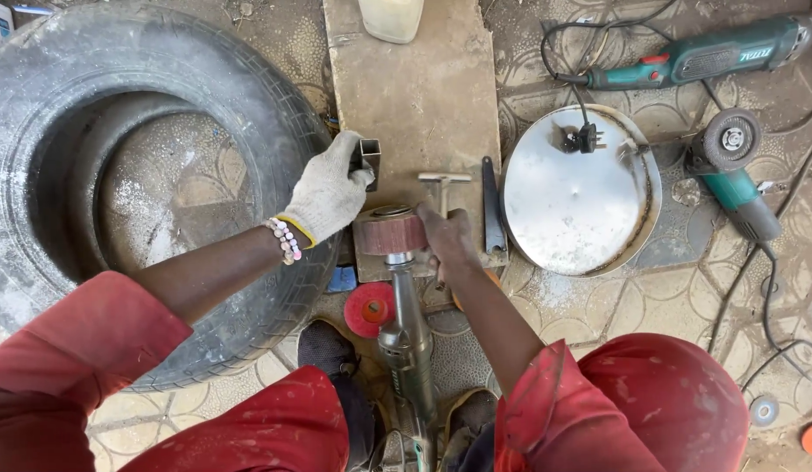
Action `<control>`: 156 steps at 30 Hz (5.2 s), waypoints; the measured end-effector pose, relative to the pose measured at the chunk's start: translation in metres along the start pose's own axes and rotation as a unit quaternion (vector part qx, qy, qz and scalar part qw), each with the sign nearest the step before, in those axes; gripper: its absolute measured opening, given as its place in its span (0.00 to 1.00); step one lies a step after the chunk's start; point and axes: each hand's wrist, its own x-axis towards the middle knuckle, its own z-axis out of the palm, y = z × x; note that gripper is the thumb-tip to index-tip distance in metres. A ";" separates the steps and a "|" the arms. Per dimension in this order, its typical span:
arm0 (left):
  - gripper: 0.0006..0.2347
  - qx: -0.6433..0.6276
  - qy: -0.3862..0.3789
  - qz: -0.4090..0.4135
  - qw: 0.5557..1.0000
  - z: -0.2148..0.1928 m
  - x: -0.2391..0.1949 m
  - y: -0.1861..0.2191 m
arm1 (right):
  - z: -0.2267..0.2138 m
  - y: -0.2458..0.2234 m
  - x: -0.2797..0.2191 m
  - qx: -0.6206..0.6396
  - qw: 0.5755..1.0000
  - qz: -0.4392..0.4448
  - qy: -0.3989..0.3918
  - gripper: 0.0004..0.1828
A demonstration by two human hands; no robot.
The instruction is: Shaping a small square metal tube using a hammer, measuring with a caliper, and grinding it against a rotating wheel.
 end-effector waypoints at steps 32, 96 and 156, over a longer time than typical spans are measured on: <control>0.18 -0.020 -0.164 0.178 0.970 0.046 0.068 -0.027 | -0.153 -0.084 -0.112 -0.124 0.961 -0.233 -0.086 0.28; 0.13 -0.042 -0.090 0.164 0.981 0.044 0.032 -0.026 | -0.086 -0.034 -0.154 -0.330 0.903 -0.276 -0.006 0.29; 0.12 -0.052 -0.124 0.151 0.979 0.036 0.028 -0.017 | -0.125 -0.053 -0.171 -0.293 0.926 -0.238 -0.017 0.28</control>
